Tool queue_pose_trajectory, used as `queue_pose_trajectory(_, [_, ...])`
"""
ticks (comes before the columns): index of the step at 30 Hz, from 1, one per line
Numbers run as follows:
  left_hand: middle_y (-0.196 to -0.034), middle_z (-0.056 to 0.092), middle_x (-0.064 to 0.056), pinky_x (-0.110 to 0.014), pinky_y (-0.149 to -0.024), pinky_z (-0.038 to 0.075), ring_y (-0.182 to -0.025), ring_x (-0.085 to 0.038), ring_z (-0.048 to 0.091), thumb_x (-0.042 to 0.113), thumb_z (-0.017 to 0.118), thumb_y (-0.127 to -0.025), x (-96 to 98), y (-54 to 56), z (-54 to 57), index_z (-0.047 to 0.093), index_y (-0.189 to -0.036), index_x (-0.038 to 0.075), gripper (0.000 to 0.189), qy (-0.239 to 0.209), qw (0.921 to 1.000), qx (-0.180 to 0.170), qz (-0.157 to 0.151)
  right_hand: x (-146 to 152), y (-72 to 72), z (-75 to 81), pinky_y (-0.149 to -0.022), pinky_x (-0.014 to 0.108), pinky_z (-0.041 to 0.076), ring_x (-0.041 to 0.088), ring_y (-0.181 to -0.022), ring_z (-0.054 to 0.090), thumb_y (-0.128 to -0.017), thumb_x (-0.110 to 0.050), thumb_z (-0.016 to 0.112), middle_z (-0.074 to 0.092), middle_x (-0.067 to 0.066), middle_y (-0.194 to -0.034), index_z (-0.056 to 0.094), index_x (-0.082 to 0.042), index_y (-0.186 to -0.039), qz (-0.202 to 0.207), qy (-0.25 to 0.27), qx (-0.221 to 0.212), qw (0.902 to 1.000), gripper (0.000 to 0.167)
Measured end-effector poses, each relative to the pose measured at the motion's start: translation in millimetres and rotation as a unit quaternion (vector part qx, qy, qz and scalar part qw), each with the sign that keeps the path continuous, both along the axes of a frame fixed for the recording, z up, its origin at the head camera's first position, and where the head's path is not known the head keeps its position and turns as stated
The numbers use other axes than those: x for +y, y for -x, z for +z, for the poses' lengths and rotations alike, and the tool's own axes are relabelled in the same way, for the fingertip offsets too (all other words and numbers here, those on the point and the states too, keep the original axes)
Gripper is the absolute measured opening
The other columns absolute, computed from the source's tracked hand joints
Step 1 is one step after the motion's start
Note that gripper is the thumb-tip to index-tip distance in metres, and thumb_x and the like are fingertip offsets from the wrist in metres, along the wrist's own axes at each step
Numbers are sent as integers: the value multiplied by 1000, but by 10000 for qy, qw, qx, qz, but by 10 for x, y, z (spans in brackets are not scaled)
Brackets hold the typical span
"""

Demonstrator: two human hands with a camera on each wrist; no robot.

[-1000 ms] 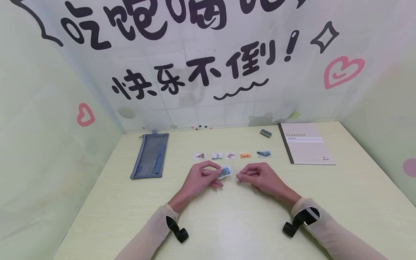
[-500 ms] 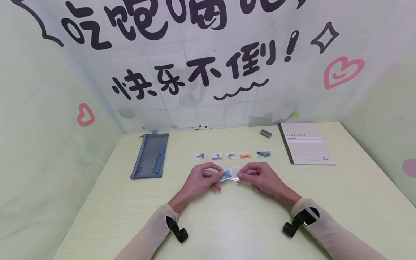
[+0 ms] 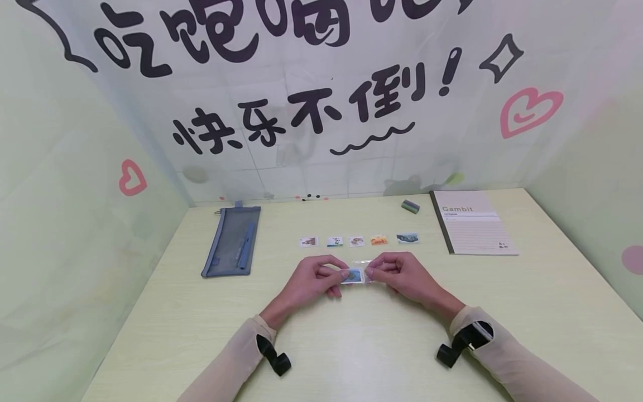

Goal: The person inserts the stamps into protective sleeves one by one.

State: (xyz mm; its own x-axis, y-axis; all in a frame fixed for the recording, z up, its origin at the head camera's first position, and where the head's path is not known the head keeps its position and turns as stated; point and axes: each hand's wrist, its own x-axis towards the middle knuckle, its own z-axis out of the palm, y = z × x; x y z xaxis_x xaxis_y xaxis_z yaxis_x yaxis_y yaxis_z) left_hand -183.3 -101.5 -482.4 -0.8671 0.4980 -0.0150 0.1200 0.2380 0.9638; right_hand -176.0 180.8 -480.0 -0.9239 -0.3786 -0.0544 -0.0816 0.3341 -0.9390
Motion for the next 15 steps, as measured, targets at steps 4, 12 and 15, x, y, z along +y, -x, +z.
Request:
queue_pose_trajectory(4, [-84, 83, -6, -31, -65, 63, -68, -21, 77, 36, 75, -105, 0, 2, 1, 77, -119, 18, 22, -1, 10000, 28, -54, -20, -14, 16, -56, 25, 45, 12, -53, 52, -101, -38, 79, 78, 10, -79, 79, -16, -110, 80, 36, 6, 10000, 24])
queue_pose_trajectory(12, [-99, 85, -9, -29, -68, 63, -74, -19, 77, 29, 68, -110, -3, 19, -18, 73, -124, 12, 23, -272, 9995, -25, -186, -17, -29, 36, -58, 27, 46, 15, -54, 54, -101, -40, 79, 73, 10, -74, 79, -14, -113, -279, 205, -87, 9994, 29])
queue_pose_trajectory(15, [-106, 85, -8, -28, -69, 63, -76, -18, 77, 28, 68, -110, -7, 14, -15, 72, -123, 12, 21, -280, 9993, -67, -248, -11, -28, 27, -62, 28, 47, 15, -54, 55, -101, -40, 79, 73, 10, -75, 79, -15, -114, -305, 248, -102, 9992, 29])
